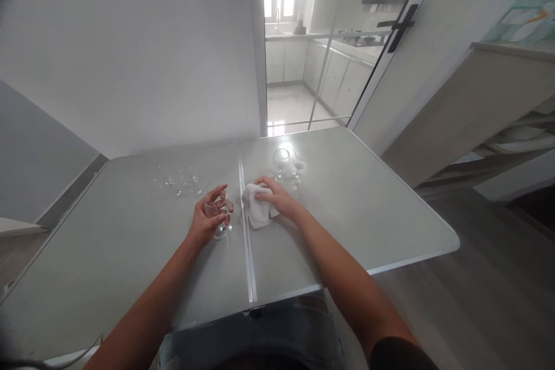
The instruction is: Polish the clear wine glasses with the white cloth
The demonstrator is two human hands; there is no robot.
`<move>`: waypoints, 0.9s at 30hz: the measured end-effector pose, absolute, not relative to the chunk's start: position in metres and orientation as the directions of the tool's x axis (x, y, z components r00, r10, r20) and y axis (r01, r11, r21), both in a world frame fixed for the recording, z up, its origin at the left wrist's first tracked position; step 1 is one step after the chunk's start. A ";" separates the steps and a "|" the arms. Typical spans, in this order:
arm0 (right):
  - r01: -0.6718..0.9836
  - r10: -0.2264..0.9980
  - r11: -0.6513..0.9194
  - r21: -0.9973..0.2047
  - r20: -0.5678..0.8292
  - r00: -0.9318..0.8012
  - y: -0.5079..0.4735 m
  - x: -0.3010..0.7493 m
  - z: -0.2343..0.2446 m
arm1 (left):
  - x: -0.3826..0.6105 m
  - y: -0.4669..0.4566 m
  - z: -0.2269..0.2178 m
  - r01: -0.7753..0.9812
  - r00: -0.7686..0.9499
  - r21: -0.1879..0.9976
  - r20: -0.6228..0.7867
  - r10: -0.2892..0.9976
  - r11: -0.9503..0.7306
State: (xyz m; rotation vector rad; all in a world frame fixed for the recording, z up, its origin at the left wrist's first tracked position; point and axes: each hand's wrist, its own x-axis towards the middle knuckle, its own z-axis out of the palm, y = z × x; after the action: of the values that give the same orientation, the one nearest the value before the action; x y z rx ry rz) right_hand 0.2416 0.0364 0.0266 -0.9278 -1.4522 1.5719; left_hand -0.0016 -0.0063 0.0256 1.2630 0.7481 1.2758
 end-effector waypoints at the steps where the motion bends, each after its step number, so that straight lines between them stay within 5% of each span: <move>1: -0.054 0.917 -0.041 -0.998 -0.016 -0.399 0.038 0.242 0.025 | -0.002 -0.007 0.028 -0.170 0.164 0.955 0.272 0.948 -0.244; 6: 0.022 0.976 0.152 -0.988 0.146 -0.159 0.044 0.240 0.021 | -0.008 -0.009 0.031 0.391 0.048 0.742 0.574 0.818 -0.544; 11: 0.036 0.957 0.230 -0.973 0.219 -0.192 0.031 0.228 0.023 | -0.003 -0.006 0.016 0.672 0.170 0.531 0.568 0.805 -0.517; 18: -0.057 0.741 0.149 -0.987 0.150 -0.654 0.008 0.223 0.030 | -0.008 -0.006 0.005 0.683 0.348 0.460 0.476 0.807 -0.567; 27: 0.104 0.687 0.504 -0.857 0.325 -0.650 0.008 0.219 0.027 | -0.005 -0.010 0.007 0.642 0.300 0.531 0.490 0.819 -0.553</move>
State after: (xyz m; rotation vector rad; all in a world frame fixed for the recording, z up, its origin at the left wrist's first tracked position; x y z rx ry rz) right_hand 0.2194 0.0085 0.0270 -0.6452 -2.0830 1.1259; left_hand -0.0051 -0.0102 0.0067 2.3331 1.3388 1.0961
